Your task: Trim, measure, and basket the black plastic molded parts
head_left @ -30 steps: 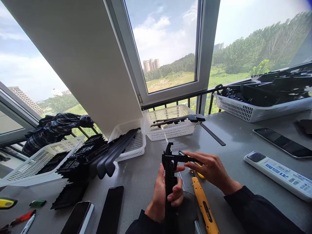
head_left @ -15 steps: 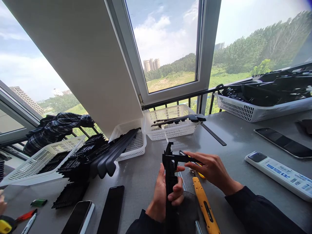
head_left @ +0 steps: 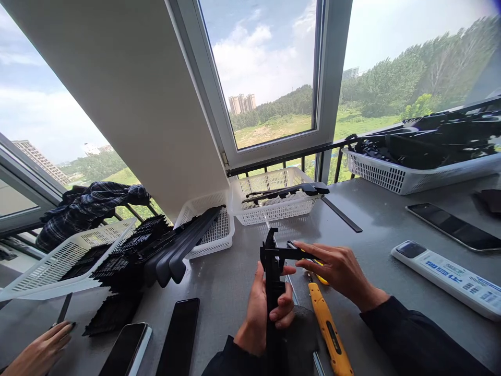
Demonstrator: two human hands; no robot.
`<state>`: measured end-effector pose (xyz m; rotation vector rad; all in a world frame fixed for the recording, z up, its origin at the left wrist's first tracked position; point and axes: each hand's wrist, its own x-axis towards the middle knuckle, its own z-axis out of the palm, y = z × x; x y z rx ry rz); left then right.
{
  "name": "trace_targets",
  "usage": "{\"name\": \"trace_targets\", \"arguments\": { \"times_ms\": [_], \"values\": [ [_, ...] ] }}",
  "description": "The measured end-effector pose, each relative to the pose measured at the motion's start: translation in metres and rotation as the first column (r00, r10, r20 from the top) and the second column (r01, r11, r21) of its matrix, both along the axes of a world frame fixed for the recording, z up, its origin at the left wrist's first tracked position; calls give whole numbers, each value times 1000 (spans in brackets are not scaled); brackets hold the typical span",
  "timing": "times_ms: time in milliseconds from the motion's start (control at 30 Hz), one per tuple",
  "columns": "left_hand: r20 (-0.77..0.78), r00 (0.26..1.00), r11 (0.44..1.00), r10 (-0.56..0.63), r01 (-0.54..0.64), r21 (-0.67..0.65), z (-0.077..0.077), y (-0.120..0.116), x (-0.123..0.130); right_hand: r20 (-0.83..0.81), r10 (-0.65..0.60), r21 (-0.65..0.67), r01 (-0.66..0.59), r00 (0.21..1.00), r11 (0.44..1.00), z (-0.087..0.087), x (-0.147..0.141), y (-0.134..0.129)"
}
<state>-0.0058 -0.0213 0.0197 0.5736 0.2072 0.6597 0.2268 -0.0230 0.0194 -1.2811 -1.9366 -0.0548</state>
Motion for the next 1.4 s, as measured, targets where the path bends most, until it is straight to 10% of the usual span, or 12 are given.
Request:
{"name": "trace_targets", "arguments": {
  "times_ms": [867,1133,1400],
  "values": [
    [-26,999,999,33,-32,19,2,-1,2,-88,-13,-134,1,996,991,3,-2,-3],
    [-124,978,986,167,-168,-4,-16,7,-1,-478,-190,-211,97,858,973,2,2,9],
    [-211,936,957,283,-289,2,-10,7,-1,-46,-432,-390,382,901,838,-16,12,18]
  ]
}}
